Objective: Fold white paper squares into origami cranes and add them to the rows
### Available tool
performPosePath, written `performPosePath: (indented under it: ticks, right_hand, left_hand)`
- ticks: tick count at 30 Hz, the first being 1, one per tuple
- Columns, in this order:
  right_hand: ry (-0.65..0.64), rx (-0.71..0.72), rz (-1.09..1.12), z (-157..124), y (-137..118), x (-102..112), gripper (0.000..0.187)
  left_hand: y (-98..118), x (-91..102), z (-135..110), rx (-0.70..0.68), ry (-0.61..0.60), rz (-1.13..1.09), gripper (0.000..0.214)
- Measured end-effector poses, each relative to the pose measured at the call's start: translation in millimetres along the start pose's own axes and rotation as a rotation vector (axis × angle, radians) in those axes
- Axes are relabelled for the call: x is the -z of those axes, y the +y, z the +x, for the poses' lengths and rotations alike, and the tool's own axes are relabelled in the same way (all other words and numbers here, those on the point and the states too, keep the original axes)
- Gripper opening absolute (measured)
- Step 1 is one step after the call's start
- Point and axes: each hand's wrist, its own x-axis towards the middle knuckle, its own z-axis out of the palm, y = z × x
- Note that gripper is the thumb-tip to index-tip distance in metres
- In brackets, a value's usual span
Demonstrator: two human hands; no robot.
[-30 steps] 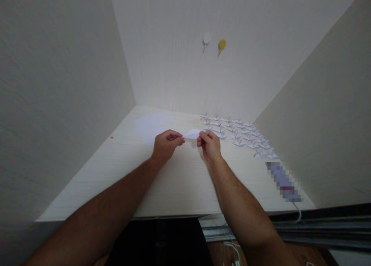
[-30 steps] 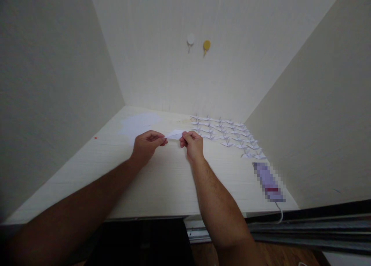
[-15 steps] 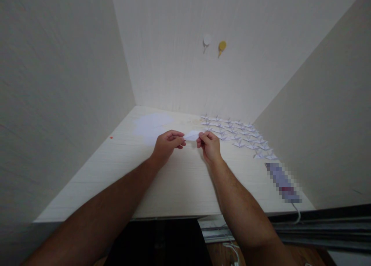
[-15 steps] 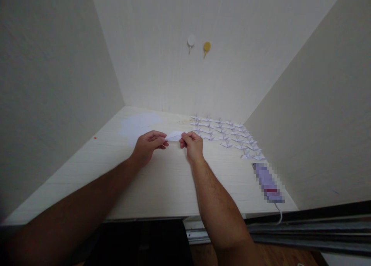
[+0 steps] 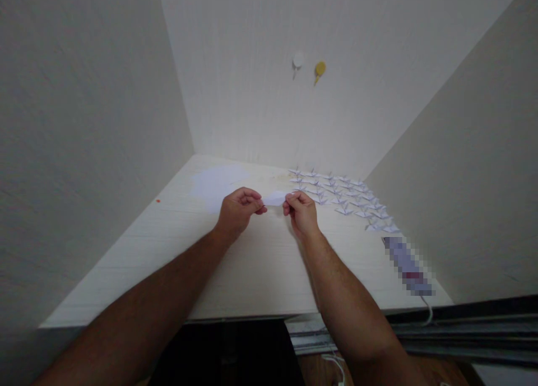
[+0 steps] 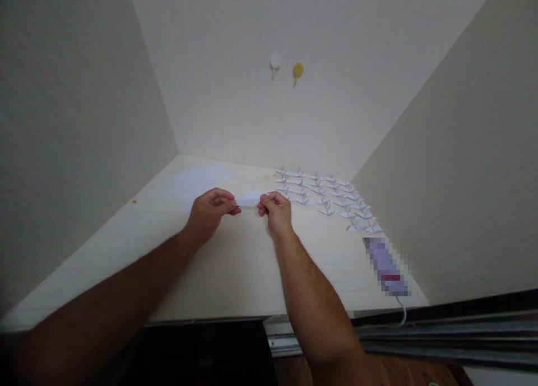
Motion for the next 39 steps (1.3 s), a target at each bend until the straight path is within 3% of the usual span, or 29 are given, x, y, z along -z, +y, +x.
performPosePath:
  ticks: [5,10,12,18,22,35,39]
  right_hand:
    - [-0.043,0.008,-0.012,0,0,3,0.023]
    - [-0.14,-0.003,-0.062,0,5,6,0.023]
    - [-0.186,-0.007,-0.067,-1,6,6,0.022]
    - [-0.189,-0.044,-0.028,-3,2,3,0.033]
    - [-0.155,-0.065,-0.087,-3,5,-1,0.031]
    - [-0.164,-0.042,-0.337,-3,9,-4,0.022]
    - [-0.183,-0.033,-0.408,-5,10,-4,0.022]
  left_hand:
    - [3,3.2,1,0.059,-0.064,-0.024,0.038]
    - [5,4.6,2,0.404,-0.203,-0.214,0.043]
    - [5,3.5,2,0.448,-0.229,-0.214,0.038]
    - [-3,3.9,4,0.262,-0.098,-0.162,0.038]
    - [-7,4.2,5,0.179,-0.019,-0.092,0.039]
    - [-8,1.1,4,0.152,-0.016,0.053,0.031]
    - [-6,1.1,3,0.136,-0.064,0.143,0.026]
